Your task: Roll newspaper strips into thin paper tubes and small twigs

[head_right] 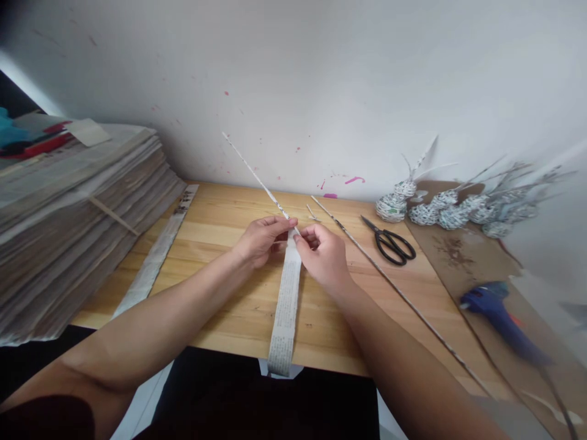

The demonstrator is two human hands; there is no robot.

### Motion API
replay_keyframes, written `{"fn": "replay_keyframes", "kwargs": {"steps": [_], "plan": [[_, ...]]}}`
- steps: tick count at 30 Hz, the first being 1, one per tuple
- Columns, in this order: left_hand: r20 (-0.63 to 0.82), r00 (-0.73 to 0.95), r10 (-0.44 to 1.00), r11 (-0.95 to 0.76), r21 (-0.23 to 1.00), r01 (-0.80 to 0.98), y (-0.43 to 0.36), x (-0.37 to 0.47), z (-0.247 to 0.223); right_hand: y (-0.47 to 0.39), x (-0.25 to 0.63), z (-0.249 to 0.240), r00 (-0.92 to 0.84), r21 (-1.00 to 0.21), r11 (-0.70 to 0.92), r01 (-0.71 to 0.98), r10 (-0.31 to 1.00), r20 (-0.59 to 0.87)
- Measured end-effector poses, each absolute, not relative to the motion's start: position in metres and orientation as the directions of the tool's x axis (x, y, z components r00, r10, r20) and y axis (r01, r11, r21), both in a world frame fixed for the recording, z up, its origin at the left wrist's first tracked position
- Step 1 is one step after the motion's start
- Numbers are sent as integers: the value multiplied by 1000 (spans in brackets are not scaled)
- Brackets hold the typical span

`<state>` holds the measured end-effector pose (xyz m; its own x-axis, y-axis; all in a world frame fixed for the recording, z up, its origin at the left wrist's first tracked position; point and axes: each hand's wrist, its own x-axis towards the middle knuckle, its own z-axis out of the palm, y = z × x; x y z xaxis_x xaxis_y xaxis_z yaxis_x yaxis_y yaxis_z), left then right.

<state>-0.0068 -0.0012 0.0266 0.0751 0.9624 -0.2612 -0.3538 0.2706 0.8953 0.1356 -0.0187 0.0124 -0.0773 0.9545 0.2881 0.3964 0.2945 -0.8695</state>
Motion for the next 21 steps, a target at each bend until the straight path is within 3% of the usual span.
{"fn": "replay_keyframes", "kwargs": {"steps": [12, 21], "plan": [[-228, 93, 969, 246, 880, -406, -1, -5, 22, -22, 138, 17, -70, -835, 324, 444, 942, 328], [-229, 119, 966, 257, 892, -372, 0, -6, 20, -22, 141, 18, -102, -652, 474, 591, 846, 523]]}}
